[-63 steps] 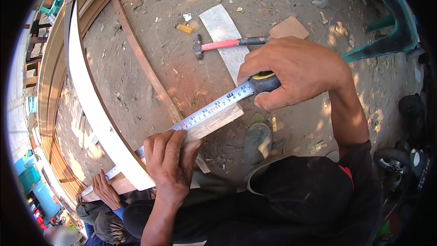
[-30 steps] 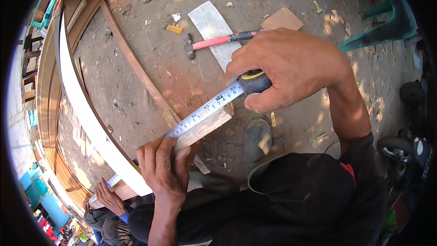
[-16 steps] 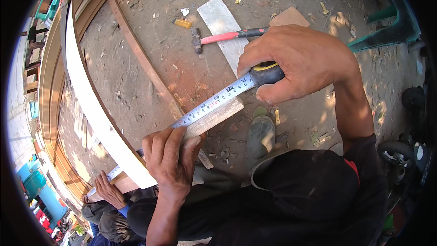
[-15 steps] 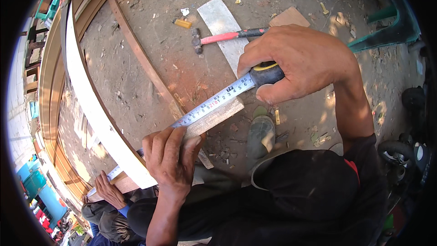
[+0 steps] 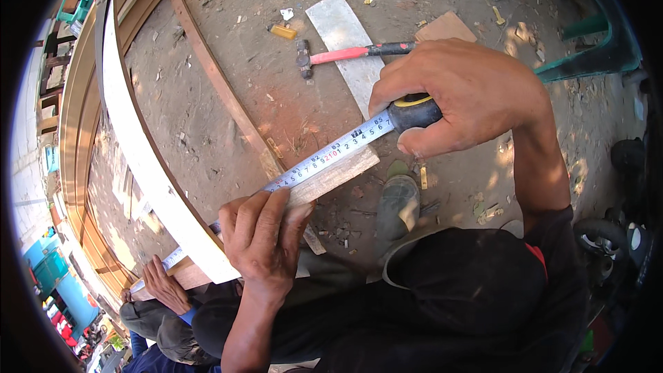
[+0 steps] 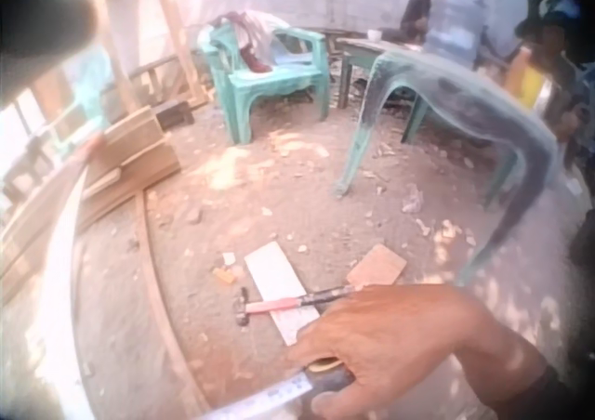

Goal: The person measures and marks a wooden board, then hammers a nail into a wooden frame while another person assists by holding the components.

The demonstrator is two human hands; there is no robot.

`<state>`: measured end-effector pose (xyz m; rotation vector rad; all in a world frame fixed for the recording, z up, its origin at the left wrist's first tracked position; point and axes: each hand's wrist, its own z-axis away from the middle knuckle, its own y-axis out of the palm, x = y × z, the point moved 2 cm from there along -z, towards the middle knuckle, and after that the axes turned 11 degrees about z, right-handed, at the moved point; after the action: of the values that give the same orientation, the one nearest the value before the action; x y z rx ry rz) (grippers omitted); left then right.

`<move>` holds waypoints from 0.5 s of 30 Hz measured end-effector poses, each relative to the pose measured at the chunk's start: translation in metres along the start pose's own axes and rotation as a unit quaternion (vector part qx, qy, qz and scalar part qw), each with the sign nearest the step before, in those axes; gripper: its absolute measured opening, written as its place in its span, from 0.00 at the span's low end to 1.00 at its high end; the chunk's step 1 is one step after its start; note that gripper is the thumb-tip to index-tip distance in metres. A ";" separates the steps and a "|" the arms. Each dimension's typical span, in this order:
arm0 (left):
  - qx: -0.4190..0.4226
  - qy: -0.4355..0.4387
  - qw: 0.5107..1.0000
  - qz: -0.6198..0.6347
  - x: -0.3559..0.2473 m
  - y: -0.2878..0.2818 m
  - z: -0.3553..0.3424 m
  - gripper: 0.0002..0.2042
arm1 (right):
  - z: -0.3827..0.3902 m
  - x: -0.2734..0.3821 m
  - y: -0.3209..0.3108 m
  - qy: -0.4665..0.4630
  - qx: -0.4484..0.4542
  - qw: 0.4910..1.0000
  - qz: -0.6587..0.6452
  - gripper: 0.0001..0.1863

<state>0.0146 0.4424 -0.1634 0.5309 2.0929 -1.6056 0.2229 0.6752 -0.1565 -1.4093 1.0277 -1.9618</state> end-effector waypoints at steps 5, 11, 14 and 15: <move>-0.001 0.008 1.000 -0.008 0.001 0.000 0.001 0.17 | -0.002 0.000 0.001 0.008 0.010 1.000 0.006 0.19; -0.004 0.006 1.000 -0.004 0.000 0.001 0.001 0.16 | 0.000 0.000 0.001 0.008 0.003 1.000 0.013 0.19; -0.006 0.006 1.000 -0.005 0.000 0.001 0.001 0.16 | -0.001 0.000 0.001 0.004 -0.004 1.000 0.013 0.19; -0.008 0.006 1.000 -0.006 0.000 0.001 0.001 0.16 | -0.001 0.000 0.001 0.007 0.003 1.000 0.011 0.19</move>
<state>0.0154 0.4419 -0.1647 0.5264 2.1195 -1.5948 0.2219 0.6752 -0.1577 -1.3783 1.0390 -1.9590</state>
